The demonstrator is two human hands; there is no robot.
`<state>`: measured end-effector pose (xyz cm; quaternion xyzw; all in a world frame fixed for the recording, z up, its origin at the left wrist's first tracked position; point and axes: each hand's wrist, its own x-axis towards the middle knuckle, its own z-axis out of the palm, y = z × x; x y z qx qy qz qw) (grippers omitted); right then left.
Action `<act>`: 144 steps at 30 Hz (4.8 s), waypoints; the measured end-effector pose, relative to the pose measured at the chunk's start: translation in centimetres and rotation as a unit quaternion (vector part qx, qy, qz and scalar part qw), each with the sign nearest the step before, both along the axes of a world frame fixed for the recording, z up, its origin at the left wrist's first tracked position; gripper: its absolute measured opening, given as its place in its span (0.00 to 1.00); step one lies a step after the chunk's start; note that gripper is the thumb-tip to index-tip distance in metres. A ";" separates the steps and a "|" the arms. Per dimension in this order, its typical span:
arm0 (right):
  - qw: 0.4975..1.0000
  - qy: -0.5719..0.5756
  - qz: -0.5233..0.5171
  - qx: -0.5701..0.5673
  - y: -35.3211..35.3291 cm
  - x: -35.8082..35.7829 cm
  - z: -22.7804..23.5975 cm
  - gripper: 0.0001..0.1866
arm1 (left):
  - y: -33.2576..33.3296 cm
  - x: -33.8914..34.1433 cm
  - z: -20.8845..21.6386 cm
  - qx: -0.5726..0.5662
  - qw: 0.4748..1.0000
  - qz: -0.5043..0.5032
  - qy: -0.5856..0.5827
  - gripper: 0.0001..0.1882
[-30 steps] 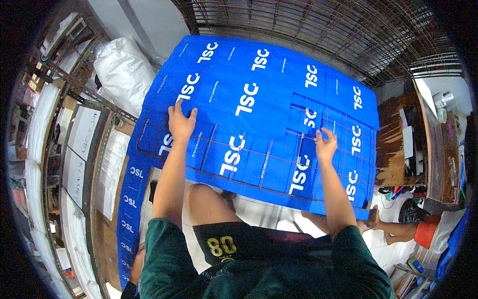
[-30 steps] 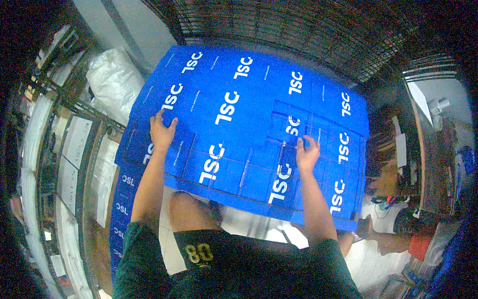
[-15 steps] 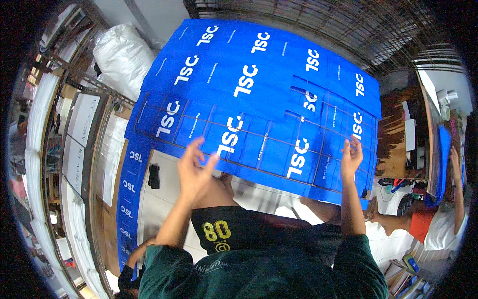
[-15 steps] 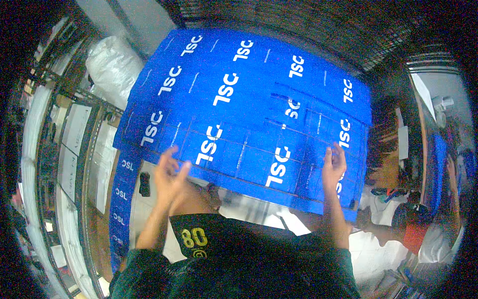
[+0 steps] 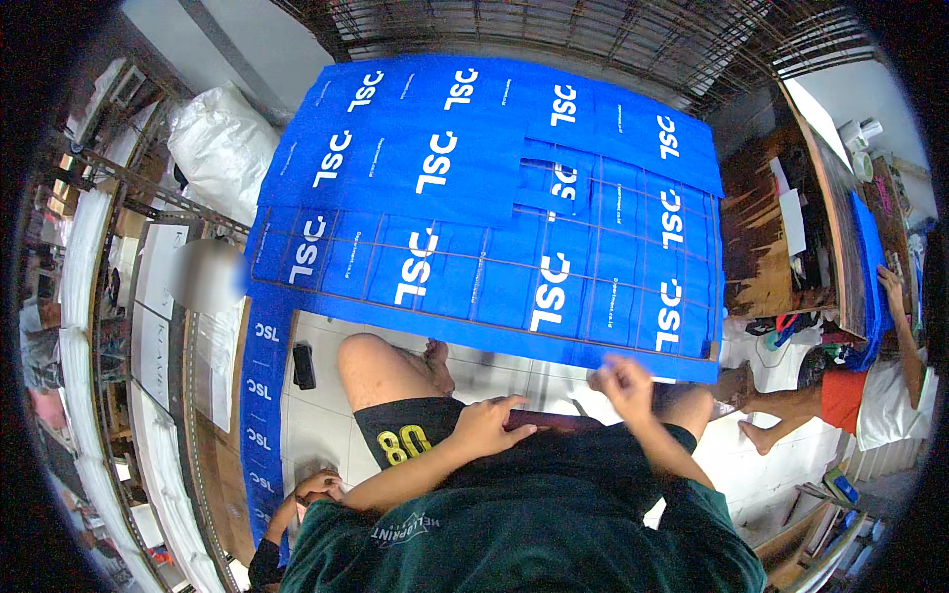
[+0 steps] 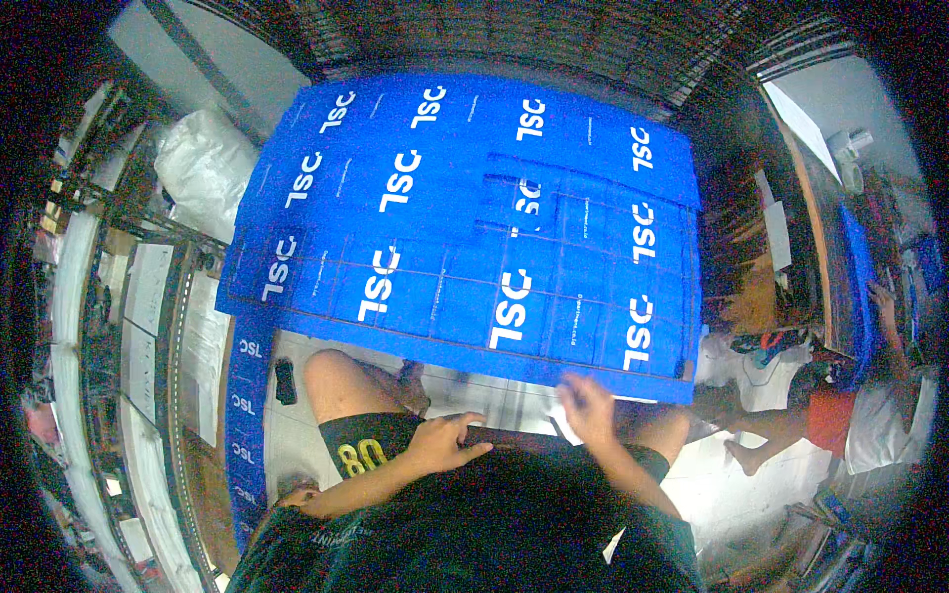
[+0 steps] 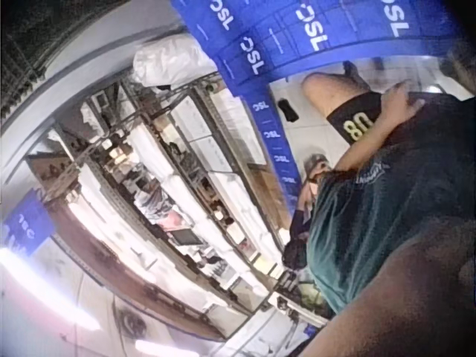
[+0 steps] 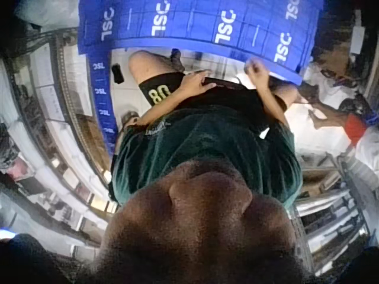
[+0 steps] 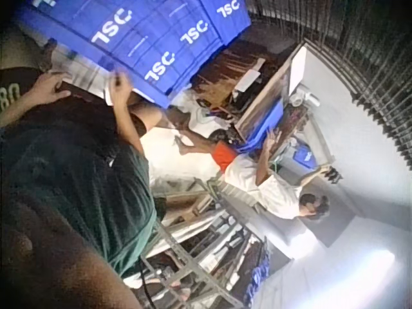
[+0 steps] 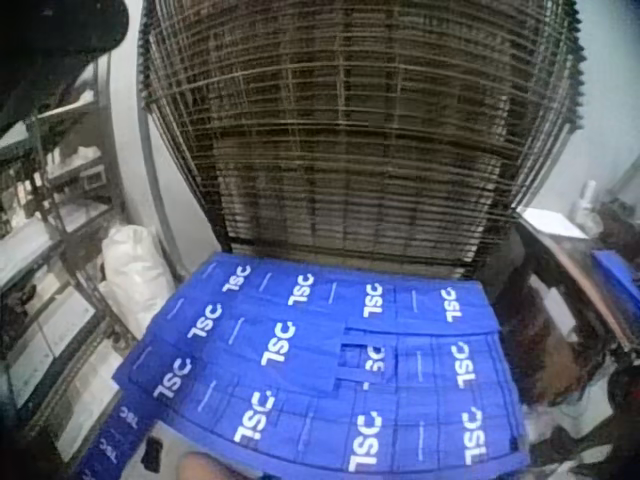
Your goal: The person sits on the floor and repeatedly picks up blue rectangular sheets from a nearby table, placing them onto a large stack on their lap. The person handles the sheets one by one, aligning them before adding them to the pile.
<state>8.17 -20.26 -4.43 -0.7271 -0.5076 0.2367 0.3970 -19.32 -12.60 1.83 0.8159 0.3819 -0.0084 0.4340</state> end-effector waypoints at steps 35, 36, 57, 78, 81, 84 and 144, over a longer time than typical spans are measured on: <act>0.874 -0.181 0.413 -0.183 -2.4 -3.3 -10.1 0.20 | -2.8 1.7 -9.2 0.052 0.984 -0.142 0.091 0.19; 0.880 -0.165 0.399 -0.196 -2.6 -3.9 -9.3 0.17 | -2.3 1.3 -9.6 0.022 0.983 -0.145 0.109 0.21; 0.881 -0.257 0.368 -0.152 -2.7 -6.0 -5.3 0.12 | -0.5 3.2 -12.1 -0.079 0.976 -0.104 0.173 0.31; 0.902 -0.184 0.371 -0.123 -2.7 -6.5 -4.2 0.09 | -0.8 2.8 -11.6 -0.069 0.978 -0.103 0.165 0.34; 0.899 -0.202 0.362 -0.142 -2.6 -7.0 -4.0 0.10 | -0.9 2.4 -14.0 -0.044 0.983 -0.076 0.162 0.34; 0.921 -0.169 0.329 -0.122 -2.8 -6.1 -4.1 0.12 | 0.3 2.9 -7.5 -0.081 0.973 -0.117 0.184 0.36; 0.910 -0.133 0.349 -0.179 -1.9 -6.0 -3.5 0.12 | 0.3 2.6 -10.0 -0.112 0.967 -0.136 0.184 0.36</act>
